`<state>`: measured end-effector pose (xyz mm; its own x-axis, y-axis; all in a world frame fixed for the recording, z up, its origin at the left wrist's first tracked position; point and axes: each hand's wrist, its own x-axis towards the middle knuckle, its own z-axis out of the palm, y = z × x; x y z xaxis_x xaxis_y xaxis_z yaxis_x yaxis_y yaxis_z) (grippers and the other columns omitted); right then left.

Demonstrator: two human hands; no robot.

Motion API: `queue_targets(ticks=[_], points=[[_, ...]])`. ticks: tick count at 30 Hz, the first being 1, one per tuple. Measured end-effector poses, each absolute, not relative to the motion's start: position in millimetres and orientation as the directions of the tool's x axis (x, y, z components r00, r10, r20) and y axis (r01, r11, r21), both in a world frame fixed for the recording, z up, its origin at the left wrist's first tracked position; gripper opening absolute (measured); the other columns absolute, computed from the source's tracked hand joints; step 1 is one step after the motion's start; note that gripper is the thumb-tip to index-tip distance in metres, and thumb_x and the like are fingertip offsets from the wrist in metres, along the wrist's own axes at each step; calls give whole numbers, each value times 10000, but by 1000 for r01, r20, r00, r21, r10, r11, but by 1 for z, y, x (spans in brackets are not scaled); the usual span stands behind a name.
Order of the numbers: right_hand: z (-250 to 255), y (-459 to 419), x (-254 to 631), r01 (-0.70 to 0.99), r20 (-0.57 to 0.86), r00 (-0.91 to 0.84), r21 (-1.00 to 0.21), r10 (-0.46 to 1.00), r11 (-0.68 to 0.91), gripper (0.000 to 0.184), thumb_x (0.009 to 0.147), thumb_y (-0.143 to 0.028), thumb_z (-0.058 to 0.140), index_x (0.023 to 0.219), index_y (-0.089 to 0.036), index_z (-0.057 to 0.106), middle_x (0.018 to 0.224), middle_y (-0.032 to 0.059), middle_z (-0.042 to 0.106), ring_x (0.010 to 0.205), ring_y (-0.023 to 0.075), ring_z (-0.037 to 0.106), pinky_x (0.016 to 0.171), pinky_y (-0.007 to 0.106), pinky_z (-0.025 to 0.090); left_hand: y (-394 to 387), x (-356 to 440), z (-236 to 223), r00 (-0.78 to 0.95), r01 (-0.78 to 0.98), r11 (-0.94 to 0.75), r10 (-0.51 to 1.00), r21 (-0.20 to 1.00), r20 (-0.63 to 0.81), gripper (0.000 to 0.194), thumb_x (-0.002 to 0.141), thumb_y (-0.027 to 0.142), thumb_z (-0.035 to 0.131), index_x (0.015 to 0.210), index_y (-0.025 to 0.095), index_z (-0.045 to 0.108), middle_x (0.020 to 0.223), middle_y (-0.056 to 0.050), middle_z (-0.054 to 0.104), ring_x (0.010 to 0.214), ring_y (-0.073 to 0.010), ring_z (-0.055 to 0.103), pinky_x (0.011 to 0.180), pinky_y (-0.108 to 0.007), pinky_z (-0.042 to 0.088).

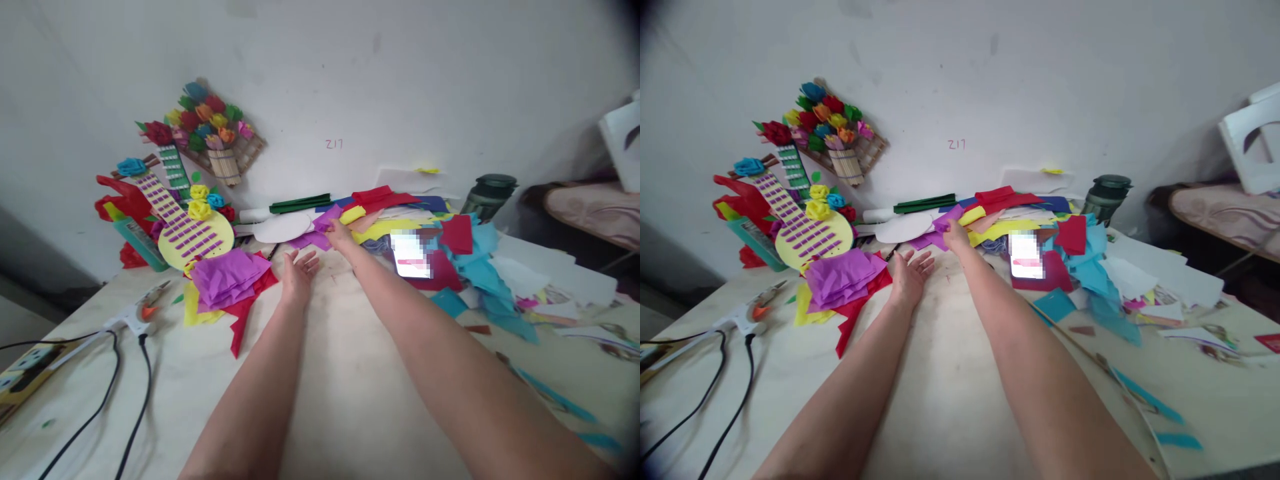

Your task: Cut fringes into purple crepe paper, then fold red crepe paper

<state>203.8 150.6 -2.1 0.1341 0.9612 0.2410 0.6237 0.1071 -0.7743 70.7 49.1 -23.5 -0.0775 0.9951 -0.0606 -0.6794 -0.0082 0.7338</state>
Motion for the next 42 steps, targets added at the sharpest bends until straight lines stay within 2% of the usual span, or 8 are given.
queue_targets(ticks=[6, 14, 19, 25, 30, 32, 35, 42], points=[[0, 124, 197, 699, 345, 119, -695, 931, 169, 361, 816, -145, 446, 1155, -140, 568, 1061, 86, 652, 988, 189, 583, 888, 301, 424, 44, 73, -22, -50, -619, -37, 999, 785, 7, 447, 885, 532, 269, 1088, 180, 456, 837, -114, 675, 720, -199, 641, 689, -319, 460], [-2, 87, 193, 751, 266, 106, -653, 958, 98, 297, 813, -195, 455, 1047, -183, 637, 958, 68, 687, 940, 209, 609, 834, 298, 443, 45, 71, -26, -28, -601, -49, 999, 798, 40, 482, 877, 546, 284, 1108, 165, 469, 804, -109, 678, 744, -202, 646, 711, -314, 452], [-11, 65, 196, 779, 240, 88, -622, 967, 84, 330, 807, -164, 432, 1059, -182, 643, 1002, 71, 681, 954, 206, 606, 823, 283, 450, 42, 73, -24, -136, -566, -121, 989, 815, 53, 440, 870, 520, 338, 1071, 157, 485, 746, -98, 676, 721, -190, 648, 734, -314, 455], [-16, 48, 203, 843, 304, -54, -497, 951, 206, 328, 827, -179, 435, 1078, -188, 646, 1095, 67, 652, 1020, 204, 577, 879, 296, 431, 36, 64, -9, -302, -511, -207, 952, 835, 50, 458, 856, 535, 346, 1029, 144, 512, 723, -104, 676, 592, -170, 624, 649, -296, 454], [-27, 26, 194, 832, 171, -447, -281, 878, 478, 452, 890, -272, 383, 1321, -165, 463, 1408, 76, 408, 1283, 191, 376, 1066, 311, 260, 40, 62, -11, -465, -422, -244, 885, 873, 23, 378, 879, 468, 346, 945, 153, 544, 760, -83, 664, 636, -143, 613, 662, -271, 449], [-32, 18, 189, 826, 105, -507, -224, 855, 517, 522, 916, -406, 307, 1384, -183, 369, 1463, 61, 309, 1361, 209, 227, 1110, 398, 147, 43, 65, -21, -470, -362, -235, 881, 902, 41, 328, 875, 433, 392, 891, 156, 568, 800, -90, 661, 690, -141, 613, 682, -259, 443], [-34, 19, 190, 872, 53, -458, -169, 888, 460, 565, 926, -467, 201, 1413, -198, 303, 1483, 59, 253, 1379, 218, 167, 1104, 496, 57, 47, 71, -37, -442, -316, -237, 893, 919, 78, 239, 845, 366, 499, 833, 152, 605, 801, -91, 646, 751, -134, 604, 734, -234, 428], [-34, 51, 206, 913, 72, -392, -90, 917, 398, 582, 924, -450, 169, 1411, -158, 299, 1486, 72, 240, 1371, 236, 183, 1094, 542, 40, 37, 80, -42, -287, -98, -154, 950, 983, 121, 190, 767, 392, 606, 819, 210, 621, 877, -102, 636, 1043, -215, 550, 858, -295, 429]])
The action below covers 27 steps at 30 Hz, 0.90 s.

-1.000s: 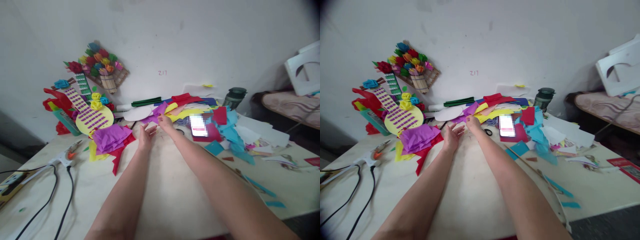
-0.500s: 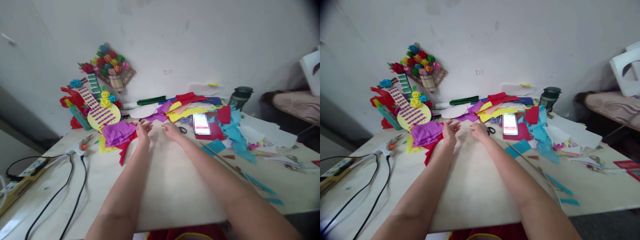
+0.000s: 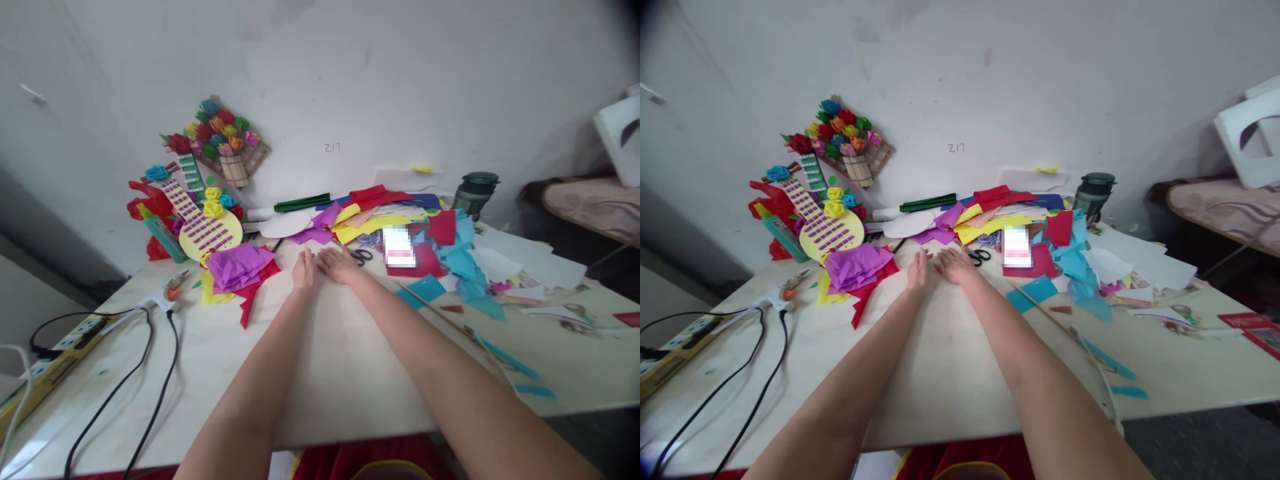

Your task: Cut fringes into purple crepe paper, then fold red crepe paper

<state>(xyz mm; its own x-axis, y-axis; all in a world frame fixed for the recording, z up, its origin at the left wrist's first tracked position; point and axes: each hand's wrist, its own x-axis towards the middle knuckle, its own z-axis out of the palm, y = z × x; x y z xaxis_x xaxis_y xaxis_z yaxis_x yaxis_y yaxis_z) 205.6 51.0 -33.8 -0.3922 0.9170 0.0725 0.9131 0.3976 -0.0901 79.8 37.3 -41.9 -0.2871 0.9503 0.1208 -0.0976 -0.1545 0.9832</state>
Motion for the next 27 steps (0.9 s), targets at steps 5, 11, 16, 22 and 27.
queue_targets(ticks=[5, 11, 16, 22, 27], points=[[-34, 64, 207, 933, 22, -354, -57, 935, 355, 549, 919, -366, 198, 1430, -170, 246, 1504, 53, 190, 1382, 222, 136, 1090, 544, 59, 26, 88, -37, -160, 119, -148, 973, 982, 166, 202, 711, 367, 666, 872, 248, 639, 1133, -96, 603, 1212, -252, 440, 1028, -367, 297], [-31, 80, 207, 962, 5, -271, -44, 963, 271, 578, 910, -376, 212, 1447, -164, 183, 1518, 45, 139, 1388, 221, 96, 1096, 509, 51, 22, 90, -34, 83, 641, -203, 977, 740, 197, 463, 843, 447, 433, 1252, 242, 498, 1416, -81, 379, 1320, -260, 304, 1088, -418, 176], [-30, 83, 202, 975, 16, -202, -95, 979, 202, 595, 914, -387, 204, 1436, -103, 213, 1514, 84, 148, 1391, 218, 88, 1109, 453, 40, 20, 90, -27, 94, 770, -157, 987, 619, 133, 600, 883, 510, 245, 1404, 218, 295, 1440, -95, 335, 1310, -254, 324, 1072, -397, 235], [-37, 58, 200, 909, 87, -371, -170, 925, 381, 565, 904, -329, 282, 1437, -147, 231, 1510, 64, 174, 1383, 204, 145, 1111, 378, 141, 19, 91, -24, 11, 726, -86, 993, 682, 114, 755, 850, 611, 206, 1441, 144, 171, 1470, -99, 258, 1318, -246, 311, 1075, -360, 227], [-41, 58, 200, 905, 56, -386, -169, 921, 390, 573, 901, -343, 288, 1436, -147, 232, 1504, 63, 198, 1382, 203, 149, 1111, 390, 152, 17, 92, -24, -9, 710, -72, 994, 701, 112, 760, 841, 629, 202, 1439, 160, 186, 1483, -76, 217, 1336, -227, 273, 1087, -345, 200]])
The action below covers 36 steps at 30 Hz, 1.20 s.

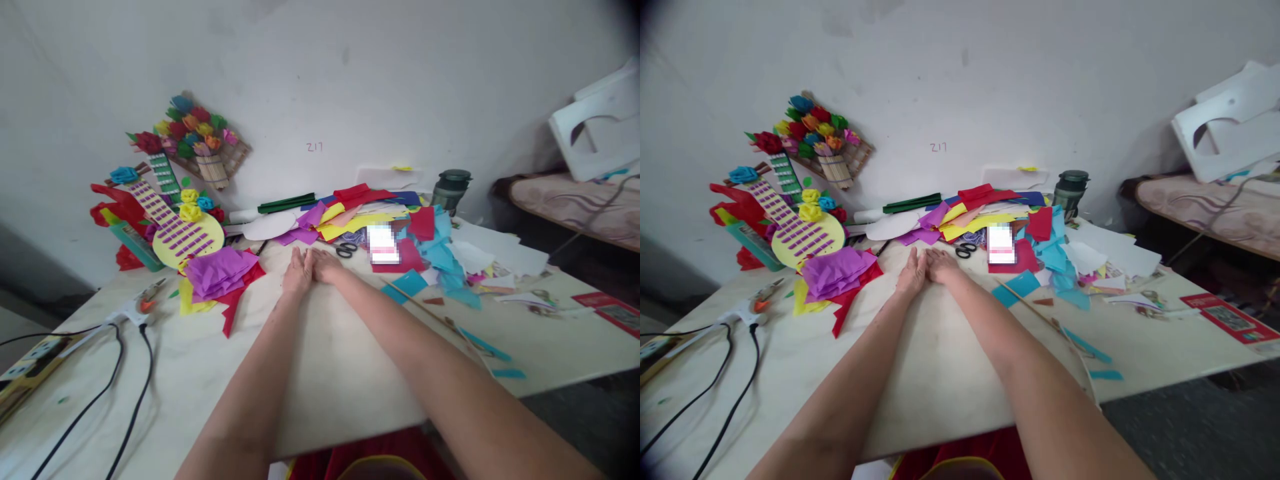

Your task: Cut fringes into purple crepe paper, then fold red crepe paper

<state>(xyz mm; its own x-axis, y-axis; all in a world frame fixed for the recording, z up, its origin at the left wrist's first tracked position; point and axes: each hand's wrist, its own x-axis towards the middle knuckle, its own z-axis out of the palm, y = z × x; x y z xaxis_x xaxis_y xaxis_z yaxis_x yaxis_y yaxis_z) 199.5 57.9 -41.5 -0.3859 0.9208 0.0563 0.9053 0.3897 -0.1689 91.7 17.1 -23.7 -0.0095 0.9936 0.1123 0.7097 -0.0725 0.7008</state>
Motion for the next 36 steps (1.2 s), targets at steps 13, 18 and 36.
queue_targets(ticks=[13, 18, 36], points=[[-32, 85, 195, 966, 37, -191, -168, 981, 194, 603, 922, -391, 211, 1434, -73, 202, 1515, 84, 149, 1389, 190, 98, 1114, 338, 107, 16, 89, -26, 5, 675, -96, 992, 732, 125, 774, 828, 647, 198, 1438, 171, 197, 1492, -62, 199, 1340, -225, 266, 1090, -350, 202], [-31, 76, 190, 985, 51, -76, -152, 996, 83, 603, 911, -362, 237, 1425, -47, 224, 1510, 119, 141, 1389, 215, 106, 1101, 391, 100, 18, 87, -28, -13, 646, -80, 993, 759, 116, 770, 831, 642, 188, 1440, 172, 195, 1490, -61, 207, 1340, -219, 265, 1090, -336, 197], [-45, 68, 194, 957, 69, -209, -189, 975, 219, 622, 882, -381, 320, 1432, -104, 230, 1506, 104, 183, 1384, 214, 131, 1104, 365, 135, 18, 89, -29, -21, 639, -72, 994, 766, 111, 755, 835, 629, 204, 1435, 170, 212, 1496, -48, 184, 1341, -214, 265, 1098, -343, 190]])
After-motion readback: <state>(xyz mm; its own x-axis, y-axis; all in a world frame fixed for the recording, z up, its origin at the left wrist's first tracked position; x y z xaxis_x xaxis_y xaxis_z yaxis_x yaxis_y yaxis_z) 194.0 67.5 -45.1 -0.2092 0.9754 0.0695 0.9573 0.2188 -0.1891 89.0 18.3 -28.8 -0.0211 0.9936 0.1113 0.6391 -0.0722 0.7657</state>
